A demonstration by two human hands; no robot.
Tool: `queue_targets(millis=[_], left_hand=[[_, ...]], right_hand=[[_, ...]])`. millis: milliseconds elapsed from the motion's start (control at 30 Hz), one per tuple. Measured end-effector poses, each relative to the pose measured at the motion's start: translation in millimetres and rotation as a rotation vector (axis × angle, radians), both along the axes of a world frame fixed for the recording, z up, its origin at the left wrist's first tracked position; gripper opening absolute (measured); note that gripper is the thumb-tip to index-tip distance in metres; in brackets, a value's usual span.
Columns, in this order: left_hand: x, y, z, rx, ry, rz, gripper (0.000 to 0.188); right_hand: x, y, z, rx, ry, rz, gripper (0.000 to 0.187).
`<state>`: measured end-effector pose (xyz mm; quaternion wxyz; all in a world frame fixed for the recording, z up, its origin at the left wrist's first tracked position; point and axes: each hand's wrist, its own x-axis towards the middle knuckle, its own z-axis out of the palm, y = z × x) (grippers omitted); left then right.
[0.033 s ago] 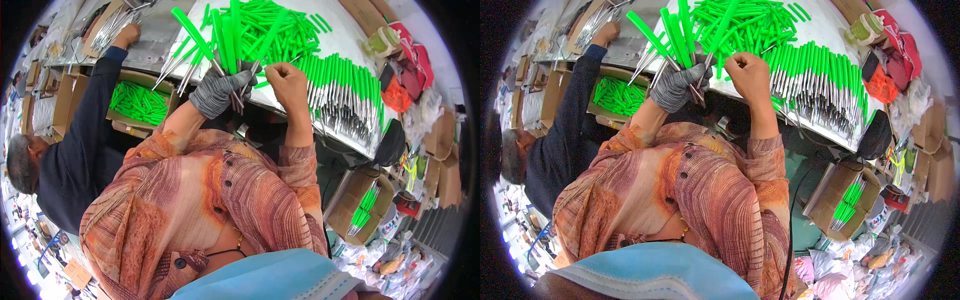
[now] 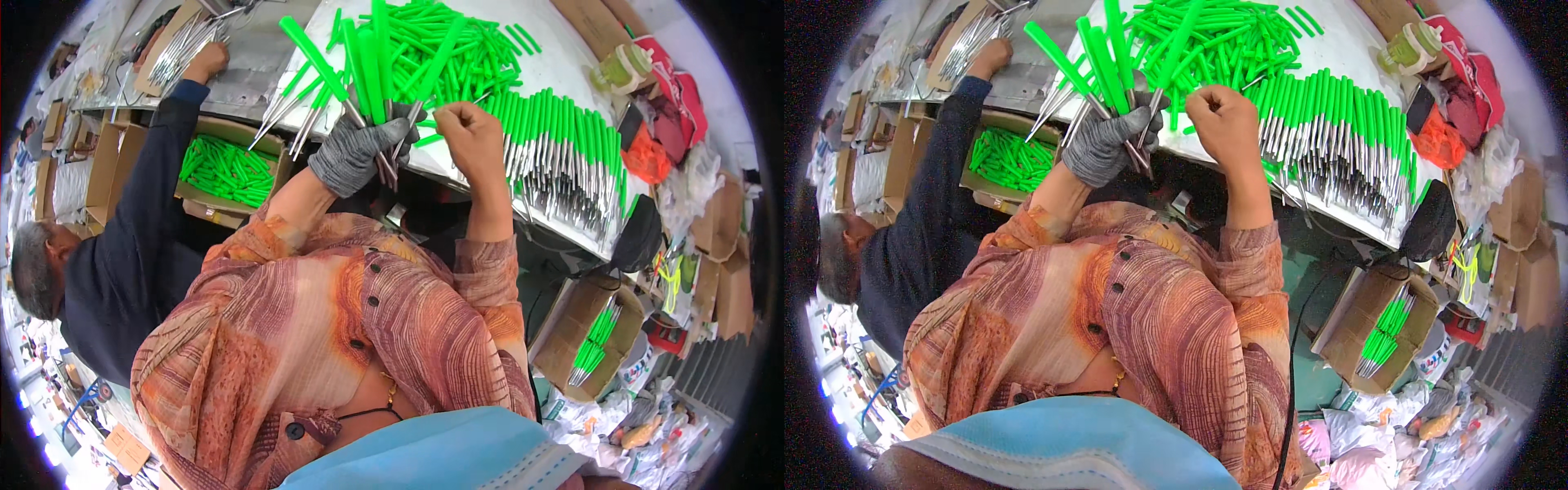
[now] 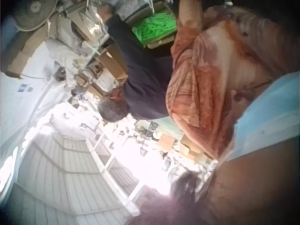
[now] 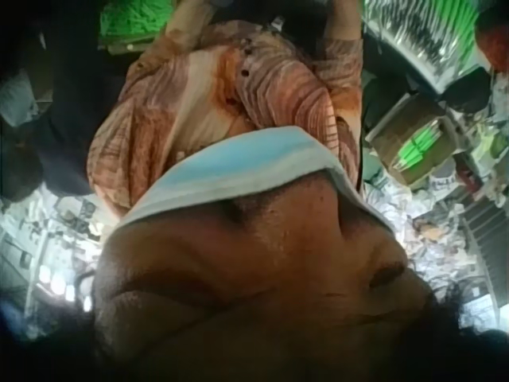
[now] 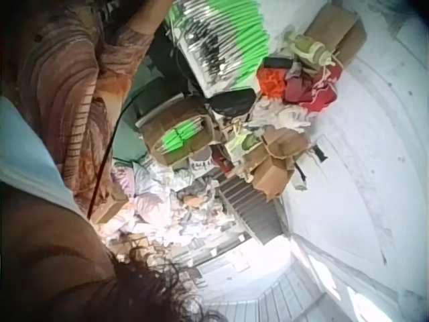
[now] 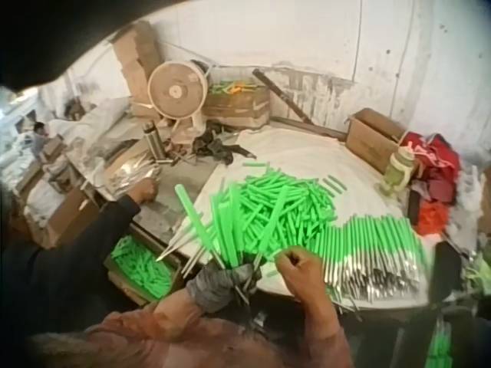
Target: Manually assembling green plastic parts at a factory workstation.
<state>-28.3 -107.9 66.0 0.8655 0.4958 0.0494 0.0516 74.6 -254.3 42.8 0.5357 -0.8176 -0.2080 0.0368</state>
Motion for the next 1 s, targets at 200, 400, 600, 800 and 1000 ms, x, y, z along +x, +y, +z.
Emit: queue_targets(millis=[200, 400, 600, 800, 1000], left_hand=[[3, 3, -8, -0.076, -0.001, -0.041, 0.040], [11, 6, -25, -0.057, 0.129, -0.183, 0.054], [19, 44, -59, -0.015, 0.209, -0.005, 0.051], [12, 68, -46, -0.038, 0.124, 0.199, 0.051], [29, 79, -43, 0.152, 0.098, 0.390, 0.042]], right_hand=[[-8, 1, 27, 0.537, 0.261, 0.211, 0.034], [-15, 14, 39, 0.859, 0.215, 0.062, 0.039], [90, -162, 40, -0.253, -0.577, -0.793, 0.031], [144, -268, -1, -0.709, -0.384, -0.916, 0.032], [155, -354, -36, -0.987, -0.197, -0.615, 0.039]])
